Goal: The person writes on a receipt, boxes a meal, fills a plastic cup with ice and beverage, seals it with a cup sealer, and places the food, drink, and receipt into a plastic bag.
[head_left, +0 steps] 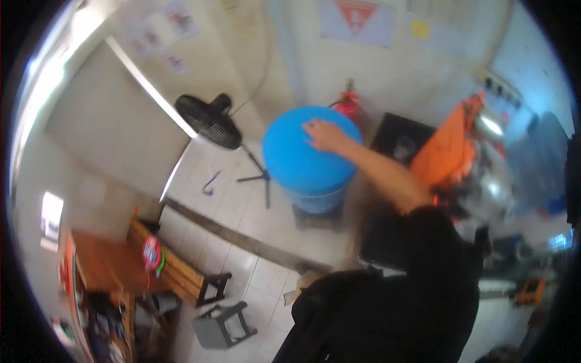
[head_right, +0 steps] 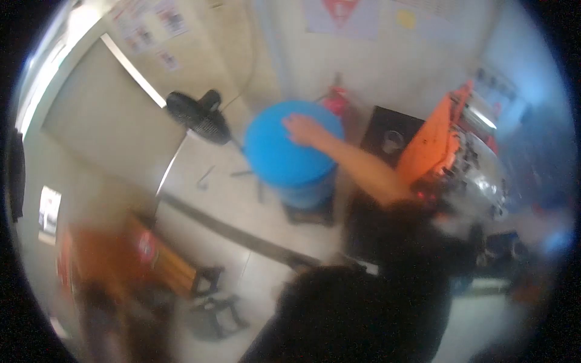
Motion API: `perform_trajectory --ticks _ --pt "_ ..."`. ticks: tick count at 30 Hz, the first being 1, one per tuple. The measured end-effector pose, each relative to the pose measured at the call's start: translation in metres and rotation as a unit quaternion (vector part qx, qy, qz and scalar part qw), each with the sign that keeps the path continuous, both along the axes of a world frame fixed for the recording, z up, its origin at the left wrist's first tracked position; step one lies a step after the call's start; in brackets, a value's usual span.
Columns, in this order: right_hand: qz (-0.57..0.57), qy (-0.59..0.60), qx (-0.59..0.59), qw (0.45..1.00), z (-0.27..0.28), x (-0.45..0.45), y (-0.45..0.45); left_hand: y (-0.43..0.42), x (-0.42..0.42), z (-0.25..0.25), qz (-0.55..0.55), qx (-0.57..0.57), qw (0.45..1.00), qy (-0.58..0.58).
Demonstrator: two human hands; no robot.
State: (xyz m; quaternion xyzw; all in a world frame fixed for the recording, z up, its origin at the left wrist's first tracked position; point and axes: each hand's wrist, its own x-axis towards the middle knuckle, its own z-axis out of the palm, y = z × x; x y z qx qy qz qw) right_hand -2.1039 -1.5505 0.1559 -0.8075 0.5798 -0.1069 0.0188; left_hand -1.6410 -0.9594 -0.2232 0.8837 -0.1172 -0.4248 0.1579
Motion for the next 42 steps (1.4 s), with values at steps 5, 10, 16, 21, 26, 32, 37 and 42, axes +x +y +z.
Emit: perform_trajectory --ticks 5,10,16,21,26,32,37,42 --pt "-0.062 -0.128 -0.162 0.976 0.002 0.007 0.008 -0.200 0.124 0.016 -0.052 -0.087 0.995 -0.001" --pt "-0.285 -0.210 -0.238 0.904 0.088 -0.080 -0.005 -0.421 0.163 0.077 -0.008 -0.249 0.966 0.075" --pt "-0.543 -0.435 -0.294 0.655 0.023 -0.289 0.007 -0.477 0.085 0.101 -0.152 -0.262 0.953 0.020" --pt "-0.671 -0.516 -0.328 0.420 -0.062 -0.341 -0.019 -0.418 0.073 0.022 -0.346 -0.108 0.925 -0.114" --pt "-0.847 -0.372 -0.288 0.246 -0.140 -0.429 -0.032 -0.416 0.108 0.018 -0.742 -0.185 0.613 -0.198" --pt "-0.762 -0.443 -0.332 0.336 -0.153 -0.466 0.018 -0.450 0.139 0.075 -0.722 -0.112 0.648 -0.213" --pt "-0.656 -0.249 -0.347 0.622 -0.081 -0.345 -0.007 -0.526 0.128 0.070 -0.343 -0.103 0.929 -0.090" --pt "-0.160 -0.262 -0.046 0.951 0.007 -0.070 -0.062 -0.594 0.071 0.093 -0.172 -0.207 0.963 0.021"
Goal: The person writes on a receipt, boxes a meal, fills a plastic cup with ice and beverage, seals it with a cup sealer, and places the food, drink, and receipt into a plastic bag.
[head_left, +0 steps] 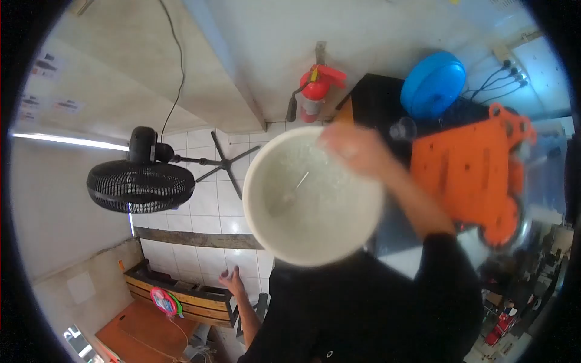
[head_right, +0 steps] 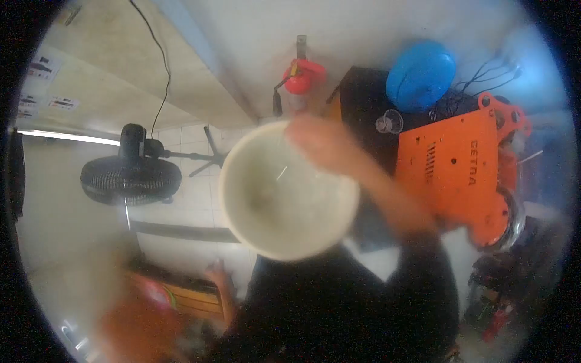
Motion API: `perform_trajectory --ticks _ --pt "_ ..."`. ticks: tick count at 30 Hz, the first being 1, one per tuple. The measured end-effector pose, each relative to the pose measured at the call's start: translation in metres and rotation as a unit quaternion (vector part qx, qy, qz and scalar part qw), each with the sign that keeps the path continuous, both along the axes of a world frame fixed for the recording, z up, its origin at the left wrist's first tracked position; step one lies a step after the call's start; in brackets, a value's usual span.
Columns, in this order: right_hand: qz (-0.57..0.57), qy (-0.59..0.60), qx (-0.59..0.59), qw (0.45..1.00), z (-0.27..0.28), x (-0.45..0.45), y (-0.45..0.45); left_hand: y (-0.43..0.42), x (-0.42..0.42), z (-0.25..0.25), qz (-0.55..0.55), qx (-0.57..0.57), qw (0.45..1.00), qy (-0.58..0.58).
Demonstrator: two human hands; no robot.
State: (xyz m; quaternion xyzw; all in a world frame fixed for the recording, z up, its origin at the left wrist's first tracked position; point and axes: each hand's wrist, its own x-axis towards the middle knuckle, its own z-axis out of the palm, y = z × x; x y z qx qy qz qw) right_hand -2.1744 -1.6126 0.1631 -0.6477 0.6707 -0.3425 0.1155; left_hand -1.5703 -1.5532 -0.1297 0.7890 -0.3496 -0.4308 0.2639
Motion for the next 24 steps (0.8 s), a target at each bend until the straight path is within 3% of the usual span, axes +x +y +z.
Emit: perform_trajectory --ticks 1,3,7,9,13,15,17,18,21,24 --pt "0.114 0.027 0.033 0.993 -0.032 0.026 -0.006 -0.012 -0.009 0.001 -0.004 -0.011 1.000 0.013" --pt "0.210 0.247 0.258 0.910 -0.081 0.065 -0.023 -0.035 -0.038 0.017 -0.028 -0.065 0.996 0.050" --pt "0.269 0.356 0.269 0.853 -0.137 0.109 -0.028 -0.064 -0.080 0.042 -0.039 -0.186 0.979 0.080" --pt "0.253 0.411 0.109 0.869 -0.146 0.116 -0.029 -0.073 -0.105 0.077 -0.031 -0.213 0.970 0.112" --pt "0.280 0.385 0.089 0.875 -0.086 0.121 -0.034 -0.073 -0.144 0.147 -0.045 -0.277 0.941 0.190" --pt "0.160 0.257 0.321 0.898 -0.036 0.123 -0.031 -0.065 -0.170 0.172 -0.061 -0.311 0.920 0.230" --pt "0.152 0.284 0.280 0.904 -0.027 0.110 -0.029 -0.048 -0.203 0.200 -0.102 -0.414 0.874 0.234" --pt "0.144 0.309 0.239 0.909 -0.024 0.104 -0.031 -0.043 -0.213 0.221 -0.213 -0.422 0.857 0.207" --pt "0.177 0.329 0.268 0.888 -0.068 0.116 -0.045 -0.021 -0.255 0.258 -0.391 -0.422 0.789 0.216" --pt "0.196 0.266 0.270 0.904 -0.165 0.138 -0.027 -0.006 -0.288 0.227 -0.362 -0.451 0.785 0.223"
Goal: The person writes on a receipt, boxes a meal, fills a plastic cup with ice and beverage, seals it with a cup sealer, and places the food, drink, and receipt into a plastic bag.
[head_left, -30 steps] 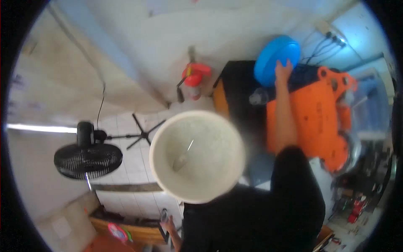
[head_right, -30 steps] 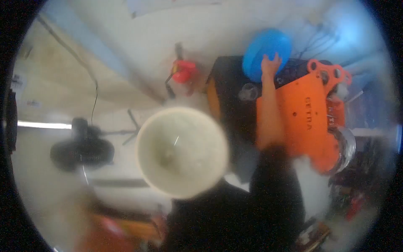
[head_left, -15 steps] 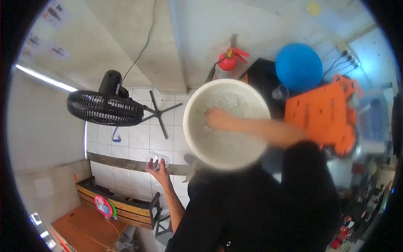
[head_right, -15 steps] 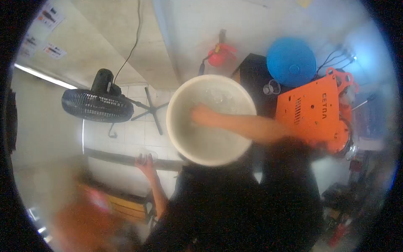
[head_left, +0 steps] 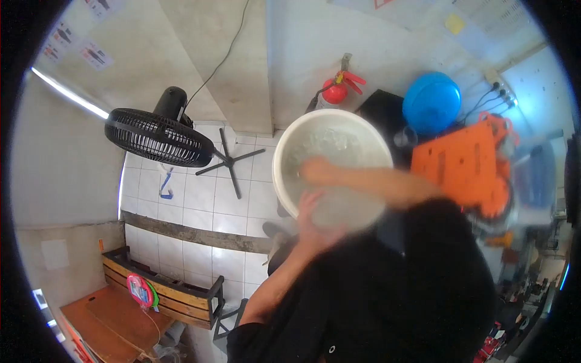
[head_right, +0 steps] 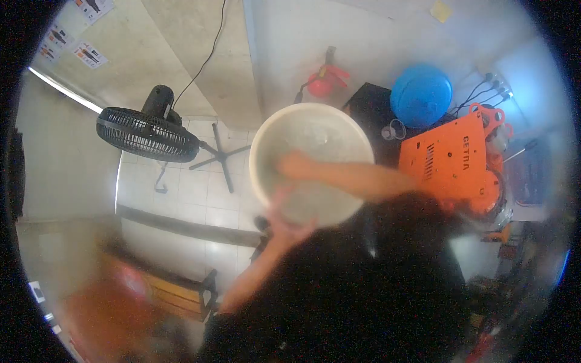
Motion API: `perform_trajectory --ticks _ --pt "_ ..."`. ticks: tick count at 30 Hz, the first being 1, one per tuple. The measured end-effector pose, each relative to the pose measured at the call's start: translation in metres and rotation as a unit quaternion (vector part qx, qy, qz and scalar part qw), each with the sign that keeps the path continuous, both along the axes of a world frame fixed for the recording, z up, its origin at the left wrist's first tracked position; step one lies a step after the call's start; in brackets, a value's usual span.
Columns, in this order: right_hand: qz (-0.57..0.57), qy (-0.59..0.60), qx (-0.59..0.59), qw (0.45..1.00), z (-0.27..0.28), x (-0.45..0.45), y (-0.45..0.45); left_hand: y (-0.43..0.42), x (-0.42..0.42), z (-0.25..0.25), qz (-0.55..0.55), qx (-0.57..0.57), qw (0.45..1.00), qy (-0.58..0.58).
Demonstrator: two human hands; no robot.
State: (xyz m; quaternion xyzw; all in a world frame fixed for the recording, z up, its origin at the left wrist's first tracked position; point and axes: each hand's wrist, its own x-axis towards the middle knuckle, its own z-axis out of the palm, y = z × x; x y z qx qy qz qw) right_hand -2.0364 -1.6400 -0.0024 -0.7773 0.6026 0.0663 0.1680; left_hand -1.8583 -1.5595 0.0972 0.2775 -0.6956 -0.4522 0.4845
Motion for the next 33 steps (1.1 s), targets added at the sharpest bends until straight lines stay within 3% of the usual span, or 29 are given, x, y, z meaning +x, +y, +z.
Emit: perform_trajectory --ticks 4,6,7,9,10,12,14,16,18,20,22,24,26,28,29,30,33 --pt "0.004 -0.087 0.097 0.991 0.075 0.008 0.011 -0.010 0.005 -0.009 0.000 -0.049 0.998 0.036" --pt "-0.004 -0.002 0.191 0.982 0.115 -0.015 -0.014 -0.014 0.007 -0.012 0.020 -0.055 0.997 0.048" --pt "-0.008 0.006 0.145 0.989 0.117 -0.026 -0.024 -0.016 0.010 -0.014 0.012 -0.050 0.998 0.044" --pt "-0.032 -0.004 0.064 0.997 0.094 -0.035 -0.037 -0.022 0.013 -0.020 0.206 -0.011 0.963 -0.171" --pt "-0.052 -0.021 0.027 0.998 0.072 -0.032 -0.041 -0.024 0.006 -0.018 0.194 -0.010 0.965 -0.175" --pt "0.025 -0.009 0.043 0.999 0.053 -0.008 -0.040 -0.029 -0.012 -0.013 0.234 0.147 0.956 0.103" --pt "0.071 -0.016 0.052 0.996 0.012 0.008 -0.046 -0.026 -0.004 -0.021 0.191 0.092 0.977 -0.020" --pt "0.070 -0.023 0.101 0.992 0.006 0.006 -0.072 -0.029 -0.015 -0.017 0.220 0.124 0.962 0.107" --pt "0.075 -0.038 0.151 0.985 0.001 0.011 -0.079 -0.026 -0.010 -0.007 0.220 0.112 0.967 0.069" --pt "0.182 0.037 0.213 0.959 0.005 0.005 -0.094 -0.033 -0.018 -0.003 0.231 0.092 0.967 0.053" --pt "0.185 -0.008 0.202 0.962 -0.032 0.015 -0.078 -0.029 -0.011 -0.004 0.221 0.074 0.971 0.054" --pt "0.197 -0.037 0.173 0.964 -0.029 0.010 -0.092 -0.036 -0.017 -0.016 0.232 0.053 0.970 0.054" --pt "0.164 0.009 0.240 0.957 -0.016 0.019 -0.083 -0.031 -0.006 -0.016 0.234 0.054 0.970 0.030" --pt "0.134 -0.006 0.281 0.950 -0.063 0.014 -0.100 -0.031 -0.005 -0.009 0.246 0.020 0.963 -0.107" --pt "0.108 -0.019 0.321 0.941 -0.080 0.012 -0.107 -0.031 -0.008 -0.006 0.244 0.018 0.963 -0.110" --pt "0.110 -0.026 0.322 0.940 -0.060 0.013 -0.101 -0.029 -0.009 -0.003 0.241 0.014 0.965 -0.101" --pt "-0.033 -0.093 0.461 0.882 0.020 -0.002 -0.103 -0.038 -0.011 -0.006 0.266 0.002 0.957 -0.118"
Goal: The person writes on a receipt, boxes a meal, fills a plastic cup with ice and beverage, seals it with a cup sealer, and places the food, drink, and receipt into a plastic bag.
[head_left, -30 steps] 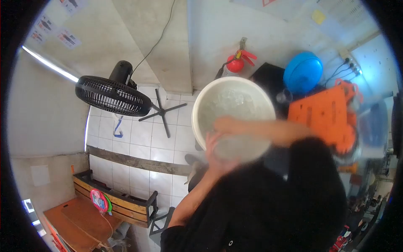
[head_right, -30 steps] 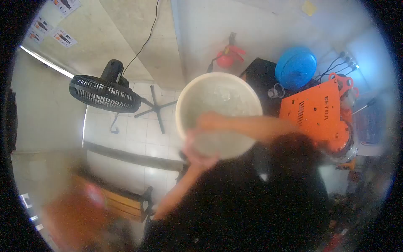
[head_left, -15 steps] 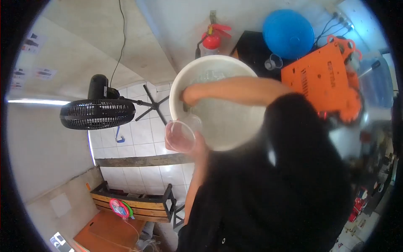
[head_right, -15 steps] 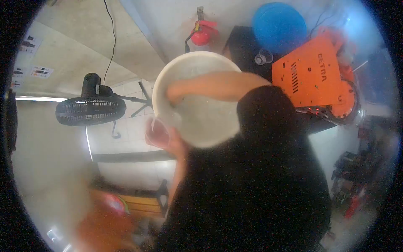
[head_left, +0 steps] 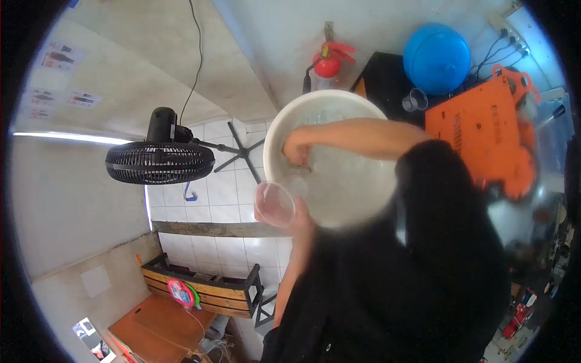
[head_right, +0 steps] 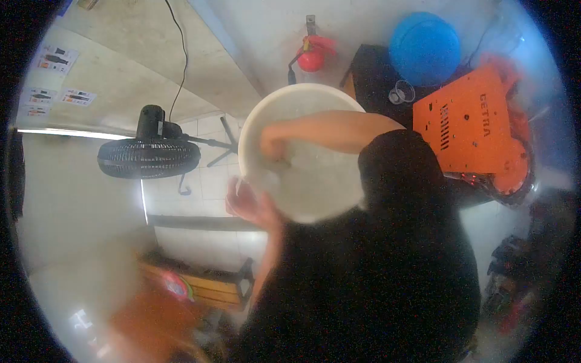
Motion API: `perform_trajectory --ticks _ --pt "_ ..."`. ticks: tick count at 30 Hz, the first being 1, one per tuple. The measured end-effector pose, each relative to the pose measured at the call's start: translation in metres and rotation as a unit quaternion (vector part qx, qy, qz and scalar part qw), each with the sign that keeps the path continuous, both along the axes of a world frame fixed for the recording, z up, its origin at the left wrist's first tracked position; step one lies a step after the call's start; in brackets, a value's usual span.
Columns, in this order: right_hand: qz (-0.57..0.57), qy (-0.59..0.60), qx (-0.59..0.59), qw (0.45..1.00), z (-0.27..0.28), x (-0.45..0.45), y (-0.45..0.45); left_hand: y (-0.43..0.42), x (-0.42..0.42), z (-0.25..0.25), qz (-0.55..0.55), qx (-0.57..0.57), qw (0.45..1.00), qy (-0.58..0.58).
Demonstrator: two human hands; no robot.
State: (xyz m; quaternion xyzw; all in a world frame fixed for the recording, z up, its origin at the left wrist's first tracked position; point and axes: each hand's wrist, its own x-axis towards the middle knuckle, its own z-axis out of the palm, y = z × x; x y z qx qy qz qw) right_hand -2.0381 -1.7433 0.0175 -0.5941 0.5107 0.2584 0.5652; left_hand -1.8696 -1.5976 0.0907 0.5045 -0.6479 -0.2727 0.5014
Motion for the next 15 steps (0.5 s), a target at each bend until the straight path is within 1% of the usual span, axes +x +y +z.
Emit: perform_trajectory --ticks 1,2,3,4,5,6,7,8,9,10,11,12,15 --pt "0.082 0.003 -0.052 0.995 0.003 0.006 0.004 0.005 0.003 -0.001 0.026 0.011 0.999 -0.033" --pt "0.121 0.008 -0.080 0.989 -0.003 0.003 0.004 0.007 0.002 -0.001 0.024 0.013 0.999 -0.033" --pt "0.161 0.015 -0.108 0.981 -0.009 0.000 0.004 0.005 -0.008 -0.001 0.011 0.033 0.996 0.078" --pt "0.089 -0.020 -0.053 0.994 -0.045 -0.002 0.001 0.009 -0.010 0.000 -0.002 0.057 0.982 0.180" --pt "0.019 -0.056 -0.002 0.998 -0.064 0.000 -0.007 0.011 -0.007 0.001 -0.003 0.053 0.983 0.176" --pt "0.020 -0.058 -0.011 0.998 -0.065 -0.006 -0.015 0.010 -0.004 0.002 -0.003 0.043 0.991 0.124" --pt "-0.017 -0.127 0.070 0.989 -0.066 -0.016 -0.020 0.008 -0.002 0.003 0.001 0.034 0.997 0.073" --pt "-0.034 -0.164 0.108 0.980 -0.070 -0.014 -0.017 0.008 0.003 0.006 0.004 0.029 0.997 0.071" --pt "-0.052 -0.198 0.150 0.967 -0.078 -0.013 -0.014 0.008 0.008 0.009 -0.022 0.025 0.999 0.043" --pt "-0.003 -0.128 0.046 0.991 -0.098 -0.012 -0.011 0.008 0.006 0.009 -0.038 0.017 0.998 0.035" --pt "0.045 -0.051 -0.057 0.996 -0.110 -0.019 -0.010 0.007 0.005 0.010 -0.055 0.009 0.998 0.028" --pt "0.045 -0.044 -0.064 0.996 -0.101 -0.026 -0.010 0.007 0.004 0.008 -0.051 0.015 0.998 0.037" --pt "0.104 -0.041 -0.021 0.994 -0.086 -0.020 -0.007 0.008 0.005 -0.001 -0.018 0.035 0.997 0.062"
